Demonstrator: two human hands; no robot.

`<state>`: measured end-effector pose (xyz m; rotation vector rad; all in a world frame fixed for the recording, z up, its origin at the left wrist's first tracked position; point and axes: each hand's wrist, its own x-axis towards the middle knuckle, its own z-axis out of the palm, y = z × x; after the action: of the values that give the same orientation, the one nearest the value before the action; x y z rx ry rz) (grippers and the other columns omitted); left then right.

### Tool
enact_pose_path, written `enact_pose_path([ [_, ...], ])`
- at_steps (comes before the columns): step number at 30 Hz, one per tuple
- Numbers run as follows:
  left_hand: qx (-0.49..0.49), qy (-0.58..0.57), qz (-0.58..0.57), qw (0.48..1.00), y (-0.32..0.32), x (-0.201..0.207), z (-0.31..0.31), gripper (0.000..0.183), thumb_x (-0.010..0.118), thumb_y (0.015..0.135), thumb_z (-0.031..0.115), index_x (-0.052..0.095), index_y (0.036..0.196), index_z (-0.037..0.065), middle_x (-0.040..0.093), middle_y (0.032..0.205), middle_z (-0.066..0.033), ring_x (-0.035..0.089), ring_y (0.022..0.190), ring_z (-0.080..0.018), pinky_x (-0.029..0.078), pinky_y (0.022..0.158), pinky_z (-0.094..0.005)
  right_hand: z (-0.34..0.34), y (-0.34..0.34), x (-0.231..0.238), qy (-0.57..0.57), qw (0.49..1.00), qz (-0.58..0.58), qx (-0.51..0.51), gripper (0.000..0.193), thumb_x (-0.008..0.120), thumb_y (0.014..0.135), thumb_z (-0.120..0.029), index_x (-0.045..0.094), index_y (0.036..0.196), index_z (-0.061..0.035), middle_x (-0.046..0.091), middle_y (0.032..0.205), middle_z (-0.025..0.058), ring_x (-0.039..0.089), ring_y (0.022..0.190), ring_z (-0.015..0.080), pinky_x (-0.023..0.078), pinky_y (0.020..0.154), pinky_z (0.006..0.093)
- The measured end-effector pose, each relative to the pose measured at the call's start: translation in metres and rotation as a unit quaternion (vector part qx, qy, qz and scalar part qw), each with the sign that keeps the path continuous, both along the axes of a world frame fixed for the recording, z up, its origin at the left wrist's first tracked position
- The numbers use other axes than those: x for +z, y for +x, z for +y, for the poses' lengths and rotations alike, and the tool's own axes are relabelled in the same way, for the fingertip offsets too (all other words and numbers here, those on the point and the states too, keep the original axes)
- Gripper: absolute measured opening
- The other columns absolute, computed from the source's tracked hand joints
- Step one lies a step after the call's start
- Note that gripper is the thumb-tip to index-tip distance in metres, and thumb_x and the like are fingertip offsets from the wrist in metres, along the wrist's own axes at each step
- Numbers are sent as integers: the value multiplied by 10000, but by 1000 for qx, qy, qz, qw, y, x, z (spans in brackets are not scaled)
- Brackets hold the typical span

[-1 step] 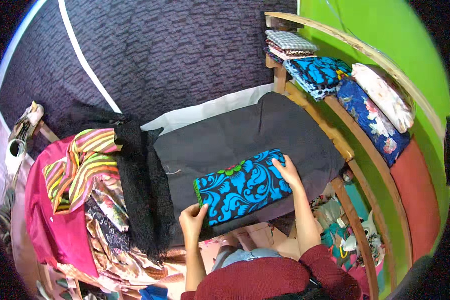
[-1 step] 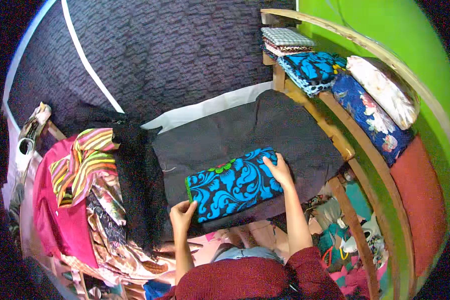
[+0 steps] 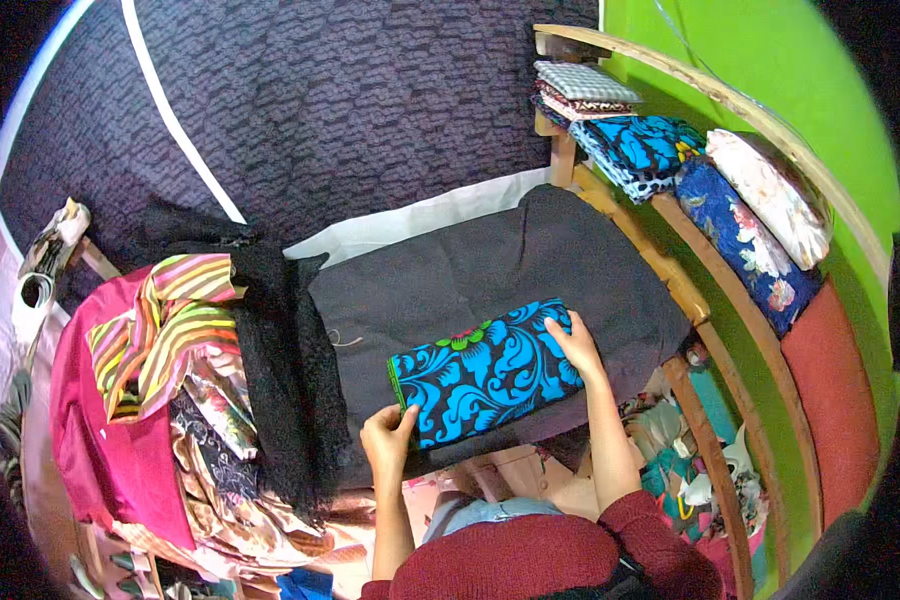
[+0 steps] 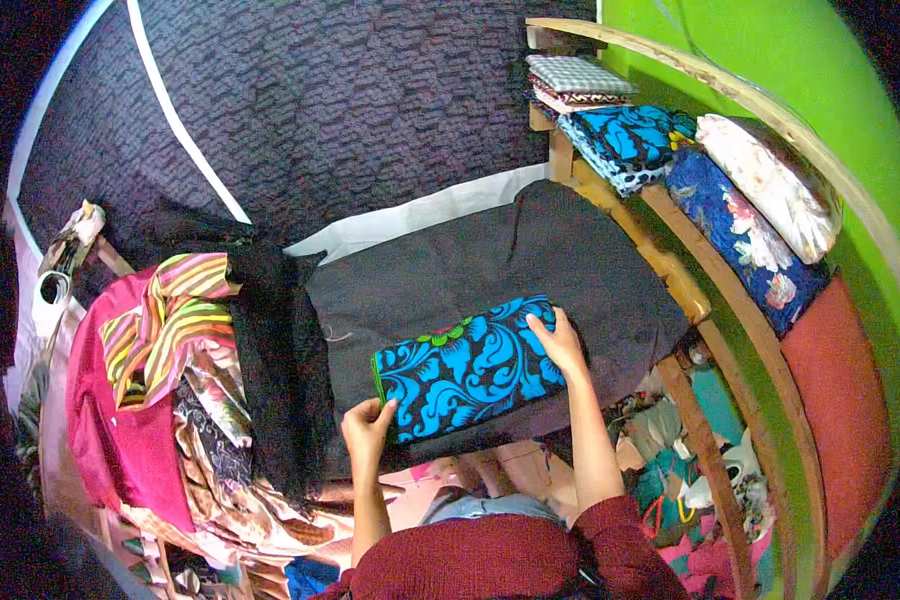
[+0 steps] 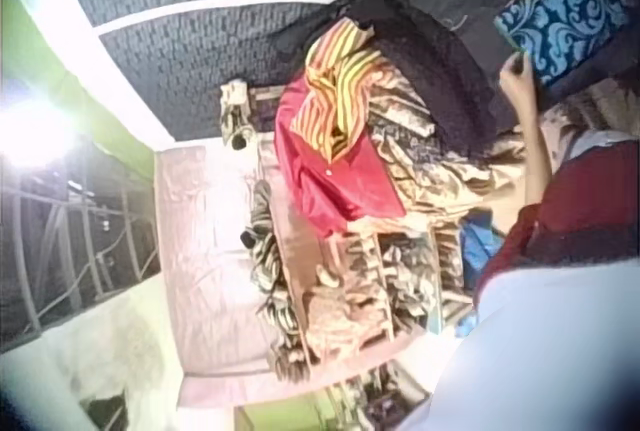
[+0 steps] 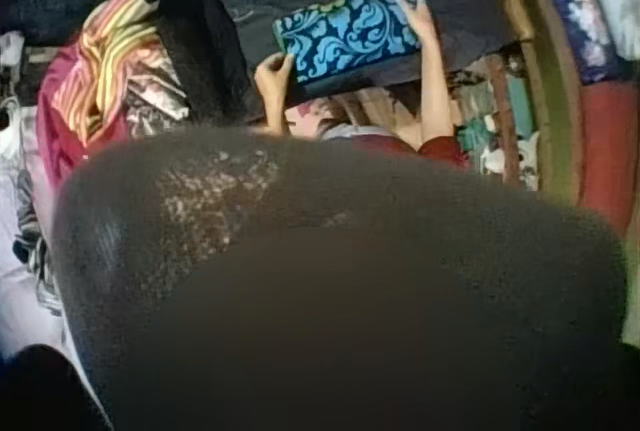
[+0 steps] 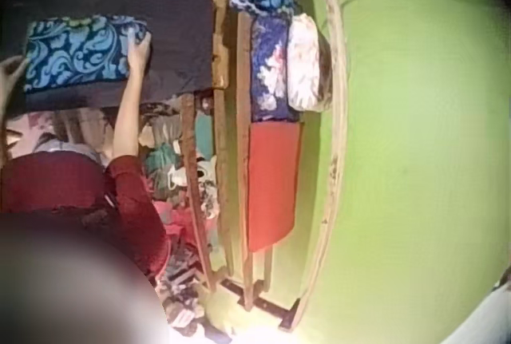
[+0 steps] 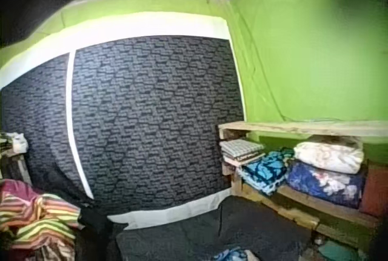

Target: Folding and organizing various patterned fabrics in a storage area.

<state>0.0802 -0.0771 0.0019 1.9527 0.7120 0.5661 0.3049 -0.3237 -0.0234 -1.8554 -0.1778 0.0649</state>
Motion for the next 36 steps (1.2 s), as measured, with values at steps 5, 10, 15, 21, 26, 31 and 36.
enact_pose_path([
  [5,69,-17,-115,991,9,-6,-18,202,600,832,132,552,719,-28,445,546,41,363,507,-46,314,447,-241,1,2,-9,-54,998,-25,-27,553,626,803,-347,472,1154,50,581,1076,160,542,1012,223,402,880,309],
  [10,24,-273,-123,954,16,-57,-6,187,433,909,179,476,945,0,511,791,-44,455,720,-101,390,676,-263,5,-12,17,-126,991,-1,-36,733,612,766,-468,408,1238,55,511,1177,259,487,1123,346,373,935,366],
  [15,-2,-7,13,1000,19,-40,2,250,451,867,146,478,1031,-41,576,902,-218,561,914,-334,417,810,-383,1,-11,10,-129,990,-43,-42,750,582,762,-512,406,1236,43,527,1132,283,509,1067,399,401,897,408],
  [21,-28,86,115,989,1,6,20,345,464,862,255,610,972,-38,613,907,-235,566,907,-387,428,818,-414,-1,-7,11,-128,991,-28,-15,661,530,798,-514,443,1201,4,551,1081,284,516,1044,407,401,888,419],
  [26,-59,-39,171,983,24,3,29,687,290,892,553,584,1020,-55,568,997,-304,518,1031,-408,399,876,-399,-8,9,1,-128,990,-26,46,661,440,832,-556,434,1214,-17,554,1093,266,511,1052,409,394,896,421],
  [31,-63,34,144,987,55,3,-1,699,342,869,559,532,1078,-80,531,1064,-328,487,1065,-429,376,903,-422,-21,22,-23,-86,995,-11,39,712,512,799,-547,427,1234,10,505,1184,259,481,1120,374,372,936,400],
  [36,-15,-14,85,996,47,-48,44,613,477,866,472,465,1121,-85,535,1071,-293,528,1010,-378,382,887,-403,4,-5,1,20,997,31,71,599,588,773,-504,567,1062,21,612,1021,176,578,961,260,438,839,365],
])
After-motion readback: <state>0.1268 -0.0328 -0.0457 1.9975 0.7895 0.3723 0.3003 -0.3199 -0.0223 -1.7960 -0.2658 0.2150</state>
